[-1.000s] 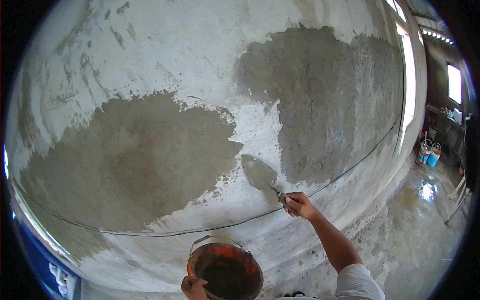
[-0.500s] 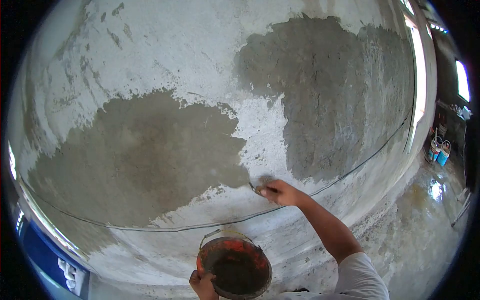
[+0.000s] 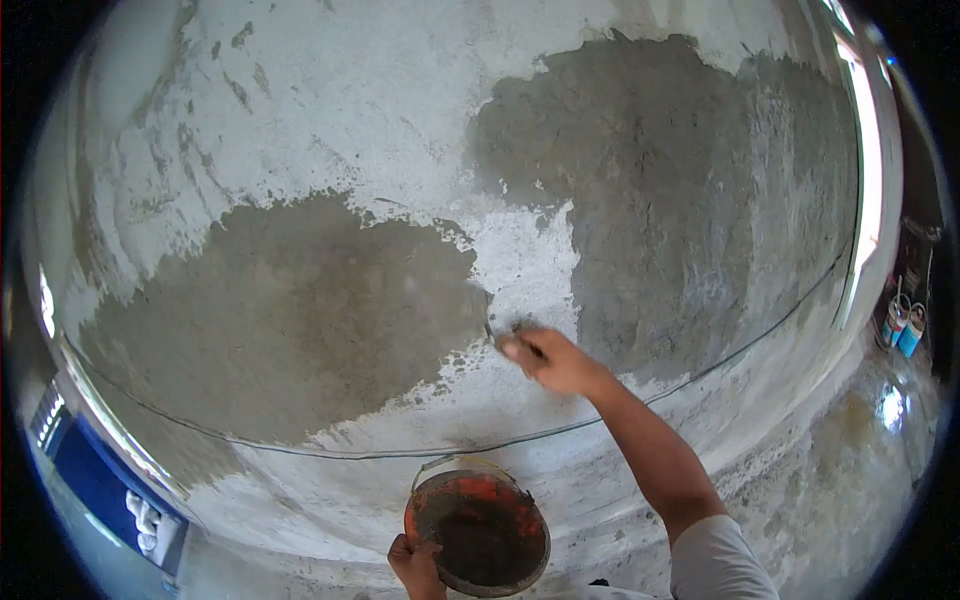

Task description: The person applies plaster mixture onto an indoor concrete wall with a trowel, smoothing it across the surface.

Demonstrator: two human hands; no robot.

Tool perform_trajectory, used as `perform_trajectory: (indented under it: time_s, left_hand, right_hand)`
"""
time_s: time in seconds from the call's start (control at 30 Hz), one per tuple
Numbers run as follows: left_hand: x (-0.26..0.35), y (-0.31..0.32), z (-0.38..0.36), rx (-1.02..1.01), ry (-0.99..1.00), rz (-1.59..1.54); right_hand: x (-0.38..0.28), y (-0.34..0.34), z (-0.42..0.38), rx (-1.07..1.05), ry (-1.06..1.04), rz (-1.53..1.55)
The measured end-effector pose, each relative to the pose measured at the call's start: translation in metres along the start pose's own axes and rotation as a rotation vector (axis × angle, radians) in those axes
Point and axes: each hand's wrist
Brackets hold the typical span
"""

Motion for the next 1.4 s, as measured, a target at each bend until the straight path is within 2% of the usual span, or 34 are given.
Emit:
perform_trajectory:
  time_s: [0.07,0.1,0.17,0.27,0.3,0.4,0.53,0.7,0.83,0.93,0.97,1.0,1.03,1.07,1.13,1.2,1.27,1.3,1.33,1.37,1.4]
  left_hand:
    - [-0.002,0.007,-0.004,0.009,0.013,-0.022]
    - [-0.002,0.009,-0.006,0.0,0.033,-0.046]
    - [0.001,0.01,-0.01,-0.014,0.029,-0.035]
    - [0.0,0.019,-0.02,-0.002,0.024,-0.041]
    - [-0.001,0.02,-0.022,0.015,0.021,-0.056]
    - [-0.009,0.018,-0.026,-0.027,0.015,-0.086]
    - [-0.003,0.026,-0.036,0.047,-0.039,-0.029]
    - [0.001,0.009,-0.041,0.022,0.024,0.025]
    - [0.024,0.007,-0.045,0.014,-0.091,0.083]
    - [-0.019,-0.018,-0.032,0.004,-0.022,0.131]
    - [-0.011,-0.02,-0.033,0.037,-0.036,0.134]
    - [-0.003,-0.021,-0.028,0.0,-0.026,0.278]
    - [0.006,-0.024,-0.026,-0.036,-0.031,0.422]
    - [-0.003,-0.029,-0.02,0.018,-0.058,0.365]
    - [-0.013,-0.043,-0.009,0.059,-0.123,0.332]
    - [0.009,-0.046,-0.001,0.016,-0.102,0.449]
    - [0.0,-0.066,0.013,-0.007,-0.093,0.349]
    - [-0.003,-0.078,0.015,-0.042,-0.125,0.381]
    - [-0.007,-0.086,0.024,-0.049,-0.129,0.262]
    - [-0.01,-0.094,0.032,-0.055,-0.134,0.142]
    - [-0.01,-0.103,0.039,-0.096,-0.15,0.162]
  right_hand:
    - [0.03,0.003,-0.029,-0.143,0.124,-0.187]
    - [0.049,0.007,-0.047,-0.157,0.128,-0.186]
    - [0.072,0.004,-0.068,-0.182,0.281,-0.151]
    - [0.064,-0.012,-0.085,-0.152,0.248,-0.034]
    - [0.064,-0.016,-0.08,-0.092,0.136,0.015]
    - [0.046,-0.035,-0.056,0.014,0.105,0.076]
    - [0.077,-0.037,-0.039,0.047,0.112,0.053]
    - [0.127,-0.007,-0.098,-0.033,0.298,0.408]
    - [0.138,0.016,-0.14,0.0,0.398,0.435]
    - [0.11,0.032,-0.179,-0.035,0.494,0.418]
    - [0.113,0.041,-0.195,-0.02,0.462,0.242]
    - [0.115,0.047,-0.208,-0.013,0.425,0.065]
    - [0.069,0.047,-0.221,0.033,0.392,-0.238]
    - [0.058,0.056,-0.233,0.051,0.317,-0.336]
    - [0.052,0.075,-0.252,-0.033,0.265,-0.438]
    - [0.047,0.09,-0.262,-0.228,0.38,-0.492]
    - [0.045,0.114,-0.263,-0.367,0.482,-0.418]
    - [0.049,0.128,-0.269,-0.331,0.421,-0.452]
    - [0.051,0.142,-0.269,-0.277,0.343,-0.492]
    - [0.048,0.153,-0.269,-0.297,0.344,-0.537]
    - [0.045,0.166,-0.269,-0.318,0.351,-0.578]
Point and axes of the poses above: each hand's wrist, its own z-axis towards the middle knuckle, its own y-axis out of the palm, x = y × z, and after that the axes turned 14 degrees about y, right-handed
